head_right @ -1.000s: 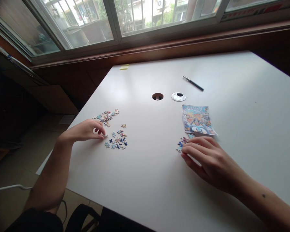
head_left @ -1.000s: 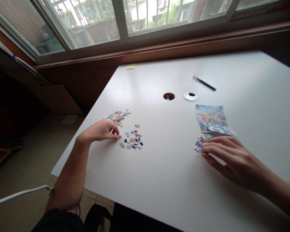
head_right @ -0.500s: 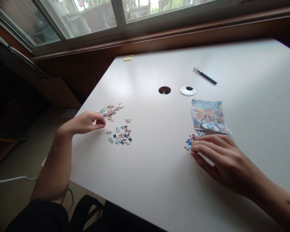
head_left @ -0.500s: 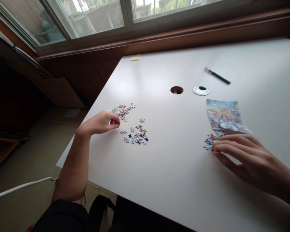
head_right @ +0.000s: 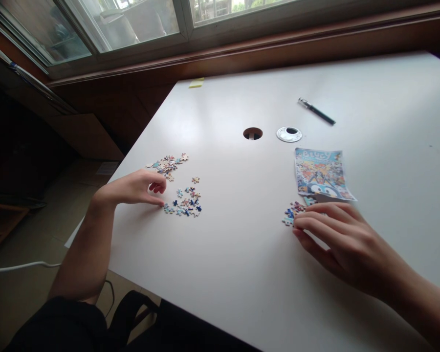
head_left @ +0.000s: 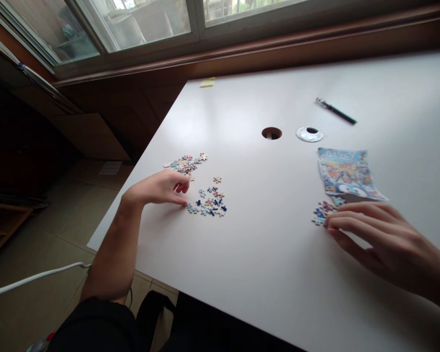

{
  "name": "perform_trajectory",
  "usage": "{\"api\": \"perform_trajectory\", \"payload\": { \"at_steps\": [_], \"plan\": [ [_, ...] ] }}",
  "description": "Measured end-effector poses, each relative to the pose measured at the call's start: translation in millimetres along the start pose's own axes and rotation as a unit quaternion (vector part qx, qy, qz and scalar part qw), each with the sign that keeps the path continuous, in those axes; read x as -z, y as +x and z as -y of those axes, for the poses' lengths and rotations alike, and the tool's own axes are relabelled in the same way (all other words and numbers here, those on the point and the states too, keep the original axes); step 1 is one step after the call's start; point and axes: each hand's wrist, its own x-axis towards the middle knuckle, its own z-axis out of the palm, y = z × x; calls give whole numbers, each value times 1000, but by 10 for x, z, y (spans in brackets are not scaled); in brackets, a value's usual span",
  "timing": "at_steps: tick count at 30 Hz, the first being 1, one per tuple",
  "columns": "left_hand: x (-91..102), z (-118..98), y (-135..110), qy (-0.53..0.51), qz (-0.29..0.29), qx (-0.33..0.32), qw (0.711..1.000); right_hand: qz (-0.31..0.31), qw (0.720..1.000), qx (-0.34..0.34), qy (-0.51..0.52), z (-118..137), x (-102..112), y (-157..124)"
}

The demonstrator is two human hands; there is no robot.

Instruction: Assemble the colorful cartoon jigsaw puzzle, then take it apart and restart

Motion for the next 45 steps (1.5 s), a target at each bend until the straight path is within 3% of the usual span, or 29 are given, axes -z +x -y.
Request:
{"api": "perform_trajectory", "payload": {
  "at_steps": [9,15,22,29,33,39,45],
  "plan": [
    [-44,-105,42,-29,13,-12,999,0,1000,8,-3,-7,0,-4],
    [-121,-160,124,7,-61,-42,997,1,1000,3,-1,-1,7,5],
    [-78,-92,87,26,-26,-45,998,2,1000,7,-5,-2,-1,-10],
    [-224,-252,196,37,-102,-61,992,5,1000,11,-10,-5,-8,-7],
    [-279,-296,238,38,-76,-46,995,4,1000,14,-13,-2,-7,6],
    [-151,-182,152,28,-52,-34,998,7,1000,15,-11,-16,-2,-20],
    [-113,-123,97,12,-153,-56,987,4,1000,21,-11,-21,-14,-23]
  ]
}}
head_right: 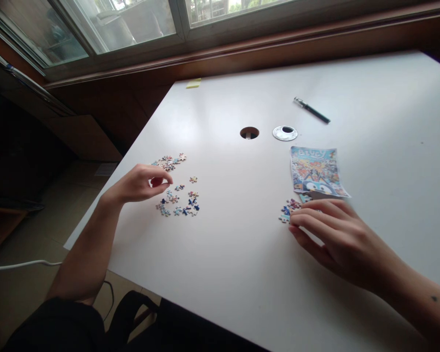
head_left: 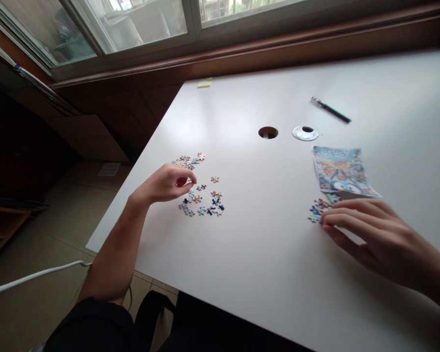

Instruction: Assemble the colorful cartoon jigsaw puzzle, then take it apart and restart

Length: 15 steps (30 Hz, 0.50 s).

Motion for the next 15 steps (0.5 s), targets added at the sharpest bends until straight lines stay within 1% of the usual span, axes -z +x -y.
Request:
{"api": "perform_trajectory", "payload": {
  "at_steps": [5,8,12,15],
  "plan": [
    [-34,-6,17,11,34,-35,999,-2,1000,4,-2,4,4,-6],
    [-122,-64,57,8,23,-55,998,-2,1000,7,-3,9,8,-4],
    [-260,-166,117,20,8,-119,993,-2,1000,6,-3,5,6,5],
    [-341,-217,152,22,-6,-135,991,-2,1000,1,-3,3,7,12]
  ]
}}
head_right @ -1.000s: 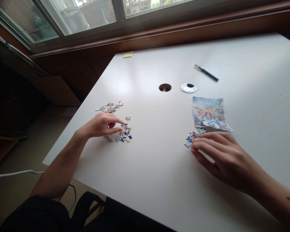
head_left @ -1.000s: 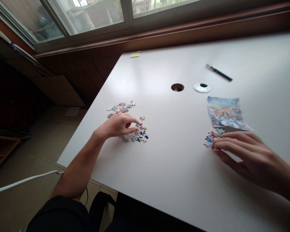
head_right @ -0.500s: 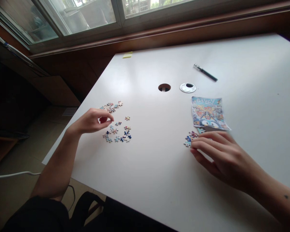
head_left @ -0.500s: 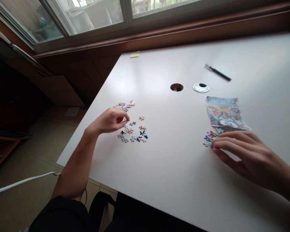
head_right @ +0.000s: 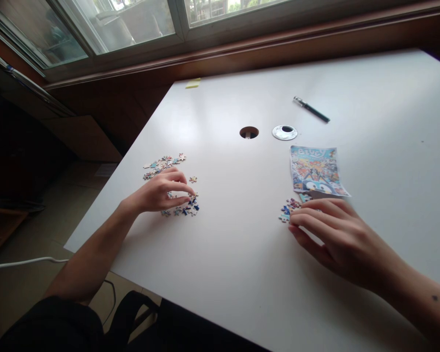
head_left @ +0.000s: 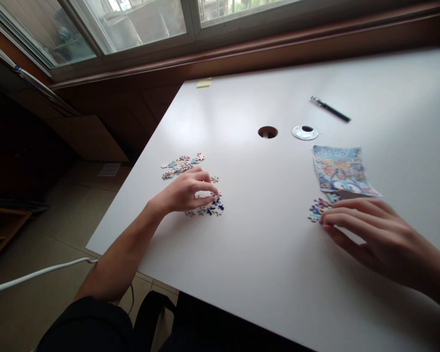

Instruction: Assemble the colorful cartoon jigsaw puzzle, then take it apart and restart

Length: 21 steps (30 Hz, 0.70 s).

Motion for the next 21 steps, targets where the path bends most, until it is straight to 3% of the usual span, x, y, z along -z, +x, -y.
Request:
{"api": "perform_trajectory", "payload": {
  "at_steps": [5,10,17,21],
  "plan": [
    [-34,22,7,-3,-3,2,1000,-1,1000,-2,0,12,7,5],
    [84,85,-57,4,11,30,999,3,1000,-9,3,9,7,-2],
    [182,-10,-64,-76,118,3,990,-1,1000,-2,-1,14,6,19],
    [210,-22,-67,-86,138,15,987,-2,1000,0,-4,27,22,28]
  ]
}}
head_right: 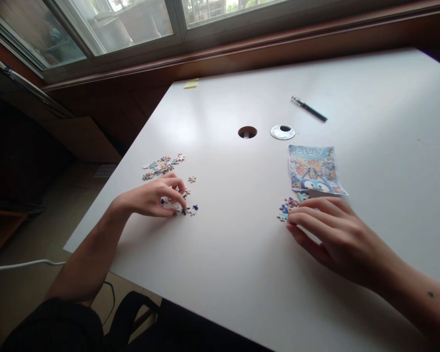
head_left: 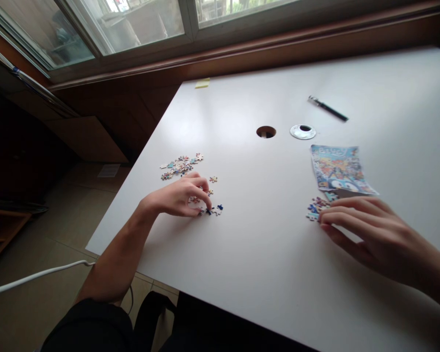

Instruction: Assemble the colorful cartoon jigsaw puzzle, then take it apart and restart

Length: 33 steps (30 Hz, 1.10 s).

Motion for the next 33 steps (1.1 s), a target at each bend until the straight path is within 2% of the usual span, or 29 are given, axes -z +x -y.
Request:
{"api": "perform_trajectory", "payload": {
  "at_steps": [5,8,13,16,21,25,27,29,31,32,33],
  "plan": [
    [-17,17,11,6,-19,1,1000,1,1000,2,-1,4,-1,9],
    [-109,-20,75,28,-65,11,997,4,1000,-5,0,-3,-15,0],
    [-267,-47,169,114,-135,64,982,14,1000,-15,6,-10,-15,-31],
    [-285,-22,172,127,-138,84,979,10,1000,-14,5,-10,-5,-28],
    [-248,-54,162,106,-110,94,984,6,1000,1,2,-14,-12,-11],
    [-239,-102,175,66,-98,65,991,10,1000,1,2,-17,-21,-23],
    [-203,-81,157,53,-121,45,990,8,1000,3,1,-15,-16,-23],
    [-115,-11,94,70,-197,68,976,3,1000,5,0,-8,-7,-14],
    [19,101,-25,123,-288,145,938,2,1000,1,2,-1,0,-3],
    [93,166,-100,158,-309,192,918,3,1000,-1,3,1,2,1],
    [163,233,-180,189,-303,236,904,4,1000,-3,4,1,2,2]
  ]
}}
